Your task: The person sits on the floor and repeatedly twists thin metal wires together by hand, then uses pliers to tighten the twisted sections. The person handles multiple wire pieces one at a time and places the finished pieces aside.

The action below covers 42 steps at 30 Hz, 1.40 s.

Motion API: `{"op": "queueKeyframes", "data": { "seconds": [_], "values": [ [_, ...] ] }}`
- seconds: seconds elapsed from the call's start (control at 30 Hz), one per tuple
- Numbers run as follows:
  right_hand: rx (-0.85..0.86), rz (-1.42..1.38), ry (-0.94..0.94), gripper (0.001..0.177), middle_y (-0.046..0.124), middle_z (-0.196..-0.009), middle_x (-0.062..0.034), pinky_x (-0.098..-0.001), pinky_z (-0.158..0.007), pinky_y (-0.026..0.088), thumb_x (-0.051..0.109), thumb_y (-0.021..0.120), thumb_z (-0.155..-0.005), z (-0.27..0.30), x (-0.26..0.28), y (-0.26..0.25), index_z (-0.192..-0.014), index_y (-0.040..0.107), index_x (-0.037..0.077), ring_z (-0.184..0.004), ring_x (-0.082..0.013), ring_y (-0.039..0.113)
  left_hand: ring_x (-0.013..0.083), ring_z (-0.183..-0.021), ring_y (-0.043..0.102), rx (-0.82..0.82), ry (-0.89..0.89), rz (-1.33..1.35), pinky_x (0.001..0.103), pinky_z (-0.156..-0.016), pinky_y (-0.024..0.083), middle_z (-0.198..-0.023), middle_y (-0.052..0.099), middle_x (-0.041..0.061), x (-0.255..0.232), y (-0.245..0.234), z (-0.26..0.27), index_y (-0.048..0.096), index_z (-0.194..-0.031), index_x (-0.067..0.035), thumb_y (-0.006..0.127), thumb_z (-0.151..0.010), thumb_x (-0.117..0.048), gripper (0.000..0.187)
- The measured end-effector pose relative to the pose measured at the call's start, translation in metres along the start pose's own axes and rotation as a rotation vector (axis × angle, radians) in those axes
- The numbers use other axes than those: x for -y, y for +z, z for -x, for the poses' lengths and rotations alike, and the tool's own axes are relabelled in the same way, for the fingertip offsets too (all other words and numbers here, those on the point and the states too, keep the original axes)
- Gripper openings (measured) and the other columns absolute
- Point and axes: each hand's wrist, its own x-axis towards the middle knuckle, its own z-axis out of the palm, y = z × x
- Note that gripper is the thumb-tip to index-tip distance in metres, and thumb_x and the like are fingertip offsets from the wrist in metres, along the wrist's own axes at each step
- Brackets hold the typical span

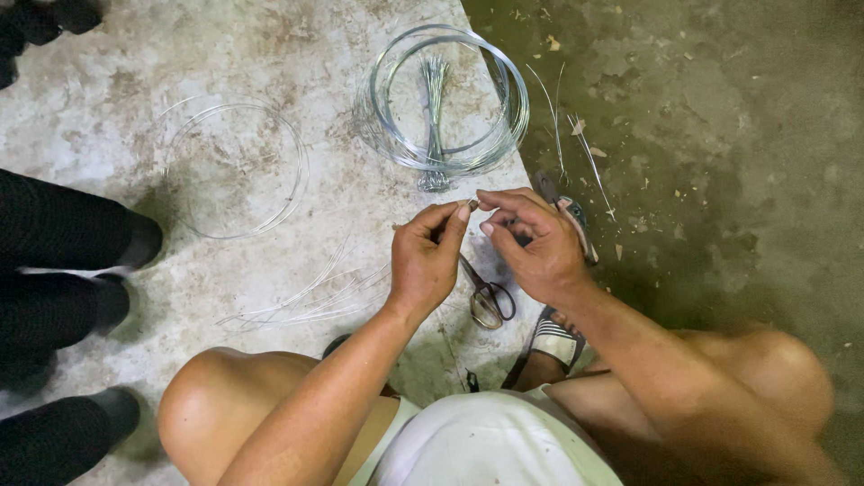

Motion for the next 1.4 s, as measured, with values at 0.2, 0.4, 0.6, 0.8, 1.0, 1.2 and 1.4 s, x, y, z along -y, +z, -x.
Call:
{"op": "queueKeyframes", "data": {
  "seconds": [0.2, 0.4, 0.6, 0.8, 1.0, 1.2, 1.4],
  "values": [
    [0.046, -0.062, 0.009, 0.035, 0.062, -0.122, -0.0088, -0.0237, -0.085, 0.056, -0.004, 0.066, -0.096, 0.003, -0.011, 0.001, -0.131, 0.066, 0.001, -0.101, -0.0110, 0.063, 0.0031, -0.068, 0.047, 0.006, 0.035, -0.088, 0.022, -0.059, 0.041, -0.079, 0.064, -0.004, 0.003, -0.002, 0.002, 0.077, -0.110, 0.000, 0.067, -0.102, -0.018, 0.022],
    [0.112, -0.196, 0.129, 0.041, 0.072, -0.120, -0.0085, -0.0270, -0.093, 0.056, -0.002, 0.066, -0.093, 0.014, -0.010, 0.018, -0.134, 0.061, 0.003, -0.104, -0.0115, 0.068, 0.0022, -0.081, 0.057, -0.096, 0.109, 0.087, 0.021, -0.073, 0.049, -0.092, 0.071, -0.004, 0.004, -0.005, -0.012, 0.075, -0.115, 0.001, 0.063, -0.108, -0.022, 0.027],
    [0.138, 0.205, 0.242, 0.021, 0.079, -0.095, -0.0072, -0.0290, -0.069, 0.058, 0.010, 0.075, -0.089, 0.034, -0.008, 0.041, -0.108, 0.077, 0.001, -0.079, -0.0121, 0.074, 0.0012, -0.052, 0.035, -0.148, -0.154, 0.358, 0.021, -0.045, 0.029, -0.066, 0.045, -0.008, -0.003, -0.008, -0.011, 0.074, -0.114, 0.000, 0.062, -0.105, -0.024, 0.029],
    [0.173, -0.121, 0.435, 0.011, 0.078, -0.085, -0.0045, -0.0273, -0.069, 0.057, 0.012, 0.074, -0.093, 0.024, -0.025, 0.041, -0.100, 0.077, 0.004, -0.075, -0.0072, 0.071, 0.0025, -0.052, 0.031, -0.064, -0.190, 0.553, 0.023, -0.046, 0.029, -0.067, 0.041, -0.008, -0.005, -0.013, -0.015, 0.070, -0.115, 0.003, 0.062, -0.107, -0.022, 0.028],
    [0.247, 0.289, -0.010, 0.008, 0.074, -0.087, -0.0060, -0.0300, -0.067, 0.055, 0.009, 0.078, -0.089, 0.003, 0.010, -0.006, -0.096, 0.077, 0.005, -0.076, -0.0153, 0.069, 0.0050, -0.052, 0.030, 0.002, -0.072, 0.559, 0.025, -0.048, 0.027, -0.064, 0.041, -0.005, -0.029, -0.047, -0.019, 0.068, -0.115, 0.003, 0.061, -0.108, -0.020, 0.025],
    [0.208, 0.607, -0.403, 0.009, 0.073, -0.090, -0.0066, -0.0348, -0.070, 0.055, 0.010, 0.083, -0.086, -0.006, 0.058, -0.057, -0.089, 0.074, 0.006, -0.081, -0.0237, 0.069, 0.0068, -0.058, 0.030, -0.001, 0.034, 0.600, 0.026, -0.054, 0.026, -0.075, 0.040, -0.001, -0.068, -0.087, -0.010, 0.064, -0.115, 0.001, 0.062, -0.111, -0.019, 0.020],
    [0.142, 0.523, -0.445, 0.016, 0.073, -0.090, -0.0074, -0.0330, -0.073, 0.057, 0.004, 0.085, -0.082, -0.004, 0.068, -0.079, -0.089, 0.072, 0.004, -0.084, -0.0218, 0.071, 0.0056, -0.058, 0.030, 0.044, 0.118, 0.586, 0.022, -0.052, 0.024, -0.069, 0.040, -0.003, -0.083, -0.107, 0.003, 0.063, -0.108, 0.000, 0.064, -0.114, -0.021, 0.023]
  ]
}}
